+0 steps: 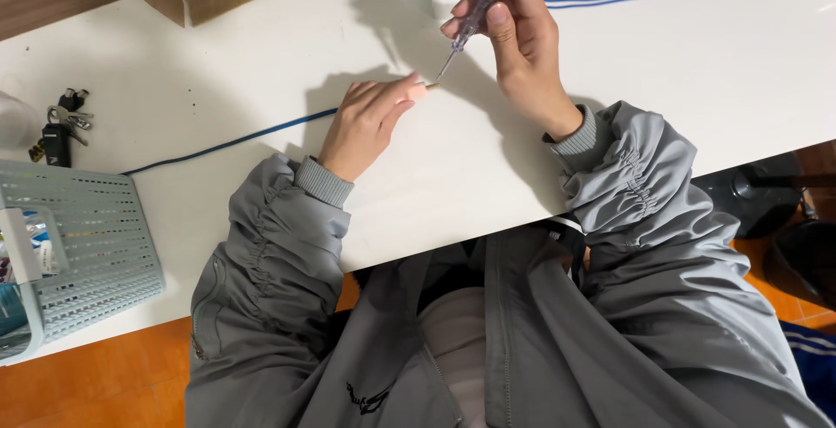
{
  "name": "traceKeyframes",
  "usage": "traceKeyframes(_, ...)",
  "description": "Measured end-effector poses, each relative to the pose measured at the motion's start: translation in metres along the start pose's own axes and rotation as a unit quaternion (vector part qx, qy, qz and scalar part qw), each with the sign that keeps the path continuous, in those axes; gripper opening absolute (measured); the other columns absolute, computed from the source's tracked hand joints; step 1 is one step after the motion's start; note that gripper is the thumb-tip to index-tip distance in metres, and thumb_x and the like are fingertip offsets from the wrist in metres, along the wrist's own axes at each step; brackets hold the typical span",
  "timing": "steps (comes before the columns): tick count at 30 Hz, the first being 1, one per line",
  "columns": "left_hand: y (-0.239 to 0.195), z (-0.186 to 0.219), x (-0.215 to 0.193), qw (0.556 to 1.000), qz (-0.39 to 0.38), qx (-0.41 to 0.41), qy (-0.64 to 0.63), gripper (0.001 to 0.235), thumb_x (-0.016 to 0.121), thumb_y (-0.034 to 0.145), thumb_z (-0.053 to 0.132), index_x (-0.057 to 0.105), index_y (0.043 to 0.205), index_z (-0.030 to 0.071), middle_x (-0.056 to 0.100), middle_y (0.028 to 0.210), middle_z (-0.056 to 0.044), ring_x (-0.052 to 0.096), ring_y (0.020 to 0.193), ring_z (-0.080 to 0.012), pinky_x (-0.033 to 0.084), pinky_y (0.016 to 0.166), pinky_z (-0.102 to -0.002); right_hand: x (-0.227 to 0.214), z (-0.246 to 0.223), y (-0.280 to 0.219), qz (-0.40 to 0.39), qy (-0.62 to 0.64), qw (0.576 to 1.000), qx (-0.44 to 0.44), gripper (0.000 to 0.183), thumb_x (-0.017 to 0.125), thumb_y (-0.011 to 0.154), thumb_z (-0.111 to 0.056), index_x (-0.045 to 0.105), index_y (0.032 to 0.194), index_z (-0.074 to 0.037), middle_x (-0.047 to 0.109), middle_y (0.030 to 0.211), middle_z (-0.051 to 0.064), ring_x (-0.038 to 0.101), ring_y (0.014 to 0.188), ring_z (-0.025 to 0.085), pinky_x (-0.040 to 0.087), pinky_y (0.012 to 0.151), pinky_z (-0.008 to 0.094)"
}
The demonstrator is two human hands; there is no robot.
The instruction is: Assembling an electrical plug by wiring it and securing the housing with a screwdriver
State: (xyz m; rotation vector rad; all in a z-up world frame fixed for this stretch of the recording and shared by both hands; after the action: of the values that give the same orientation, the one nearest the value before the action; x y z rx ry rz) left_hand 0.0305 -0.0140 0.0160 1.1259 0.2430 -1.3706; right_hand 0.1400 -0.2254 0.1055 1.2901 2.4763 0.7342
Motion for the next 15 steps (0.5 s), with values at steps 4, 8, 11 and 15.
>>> traceKeyframes(4,0.005,0.025,-0.007,0.988,0.001,0.127,0.085,0.029,0.08,0.117,0.006,0.077,0.145,0.004,0.084,0.138,-0.011,0.077,0.122,-0.0297,0.058,0.101,-0.044,0.006,-0.006,-0.004,-0.026,-0.013,0.999,-0.017,0.039,0.046,0.133,-0.034,0.049,0.152,-0.001,0.067,0.129,0.023,0.079,0.116,0.036,0.067,0.112,0.048)
traceKeyframes(8,0.002,0.019,0.001,0.992,-0.029,0.11,0.053,0.051,0.095,0.108,0.022,0.074,0.149,0.0,0.077,0.152,-0.018,0.074,0.135,-0.0339,0.055,0.116,-0.051,0.01,0.001,-0.008,-0.06,0.02,0.998,-0.019,0.036,0.046,0.133,-0.028,0.048,0.154,0.001,0.064,0.132,0.024,0.078,0.12,0.039,0.067,0.115,0.05)
traceKeyframes(11,0.004,0.016,0.009,0.996,-0.067,0.038,0.052,0.065,0.082,0.114,0.041,0.06,0.159,0.0,0.076,0.148,-0.012,0.069,0.133,-0.0314,0.052,0.112,-0.046,0.017,0.002,-0.011,-0.086,0.008,0.996,-0.002,0.037,0.047,0.132,-0.03,0.048,0.153,0.0,0.066,0.132,0.022,0.079,0.121,0.037,0.067,0.113,0.047)
traceKeyframes(15,0.003,0.016,0.016,0.995,-0.071,0.029,0.057,0.028,0.074,0.117,0.02,0.065,0.136,0.002,0.067,0.116,-0.011,0.061,0.112,-0.0348,0.049,0.102,-0.046,0.024,0.006,-0.016,-0.104,0.003,0.995,-0.004,0.034,0.046,0.132,-0.025,0.049,0.153,0.001,0.068,0.132,0.023,0.078,0.122,0.036,0.068,0.114,0.047)
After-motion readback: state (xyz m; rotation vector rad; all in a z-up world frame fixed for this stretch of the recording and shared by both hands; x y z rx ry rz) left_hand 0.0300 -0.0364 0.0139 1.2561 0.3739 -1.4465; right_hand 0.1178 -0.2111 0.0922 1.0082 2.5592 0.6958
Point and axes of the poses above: each hand's wrist, its own y-axis towards the middle knuckle, its own x-axis out of the palm, z = x × y, the point moved 6 cm from there along y, towards the middle knuckle
